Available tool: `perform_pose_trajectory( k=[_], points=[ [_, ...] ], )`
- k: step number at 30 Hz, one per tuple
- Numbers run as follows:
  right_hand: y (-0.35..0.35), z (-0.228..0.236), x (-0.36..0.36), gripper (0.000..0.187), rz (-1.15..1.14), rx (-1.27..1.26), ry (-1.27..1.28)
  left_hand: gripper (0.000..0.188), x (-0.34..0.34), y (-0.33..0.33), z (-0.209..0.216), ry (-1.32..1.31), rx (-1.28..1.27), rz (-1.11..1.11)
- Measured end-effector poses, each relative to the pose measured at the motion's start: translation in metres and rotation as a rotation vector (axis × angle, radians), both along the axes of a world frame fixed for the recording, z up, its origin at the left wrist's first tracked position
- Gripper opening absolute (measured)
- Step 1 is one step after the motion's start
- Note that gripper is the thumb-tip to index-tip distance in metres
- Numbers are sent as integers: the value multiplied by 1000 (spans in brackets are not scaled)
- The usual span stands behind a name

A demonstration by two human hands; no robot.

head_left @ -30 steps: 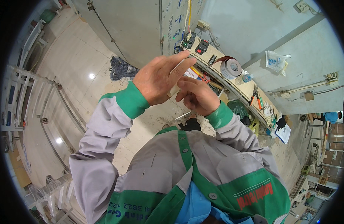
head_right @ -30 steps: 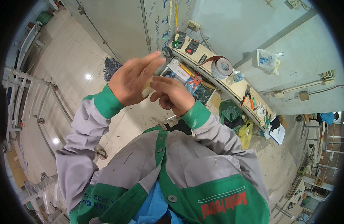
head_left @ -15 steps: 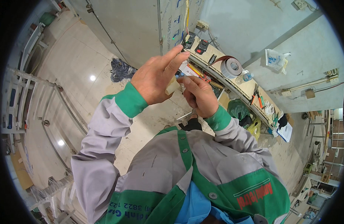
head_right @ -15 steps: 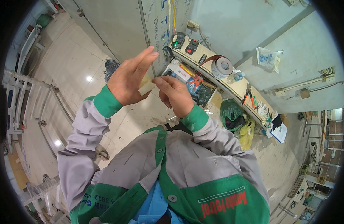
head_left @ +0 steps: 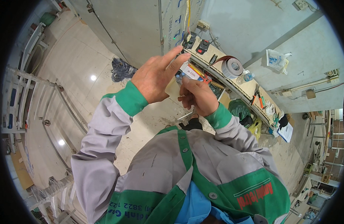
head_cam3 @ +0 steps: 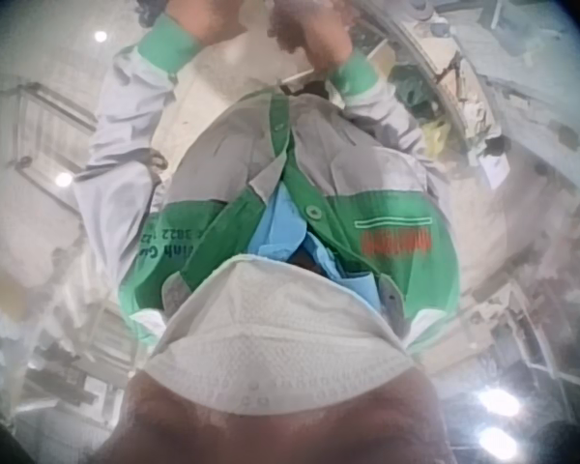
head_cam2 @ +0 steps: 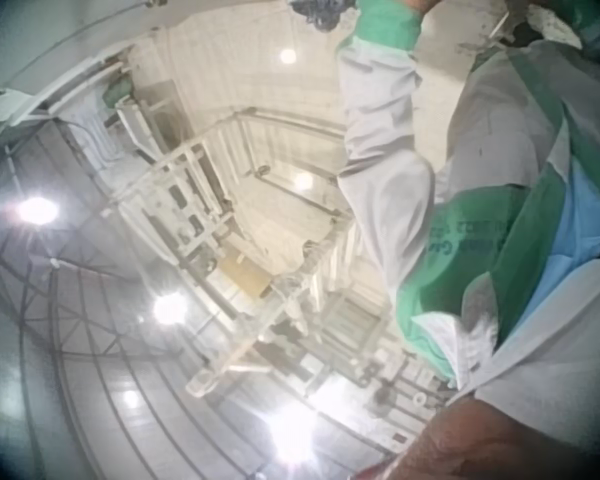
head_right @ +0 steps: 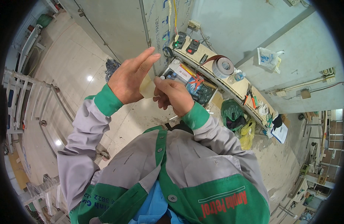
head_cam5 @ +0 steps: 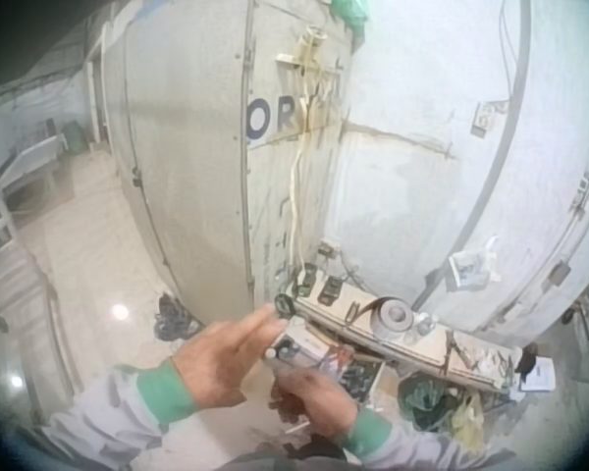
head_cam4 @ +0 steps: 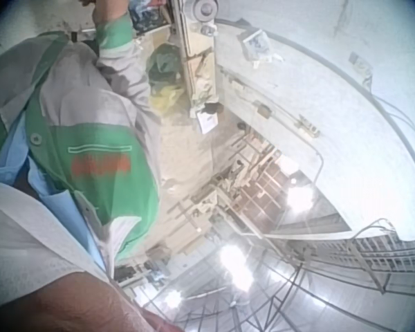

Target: The person tapes a large piece of cardboard on a table using a tape dispenser. They smooth the tape and fold the cardboard edges while another person assists by applying additional tape.

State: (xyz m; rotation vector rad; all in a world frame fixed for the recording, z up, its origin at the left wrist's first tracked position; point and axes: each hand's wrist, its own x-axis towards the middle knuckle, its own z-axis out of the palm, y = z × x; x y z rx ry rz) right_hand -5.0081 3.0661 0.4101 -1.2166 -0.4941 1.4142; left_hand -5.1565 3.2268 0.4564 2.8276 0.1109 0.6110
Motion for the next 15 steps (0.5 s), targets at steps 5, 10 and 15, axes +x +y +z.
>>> perform_pose_trajectory(
  k=[5, 10, 15],
  points=[
    [4, 6, 0, 19, 54, 25, -15, 105, 1, 4, 0, 19, 13, 11],
    [4, 6, -2, 16, 45, 58, 77, 106, 1, 6, 1, 35, -23, 16],
    [6, -2, 2, 15, 67, 157, -36, 96, -1, 8, -7, 36, -249, 19]
  ],
)
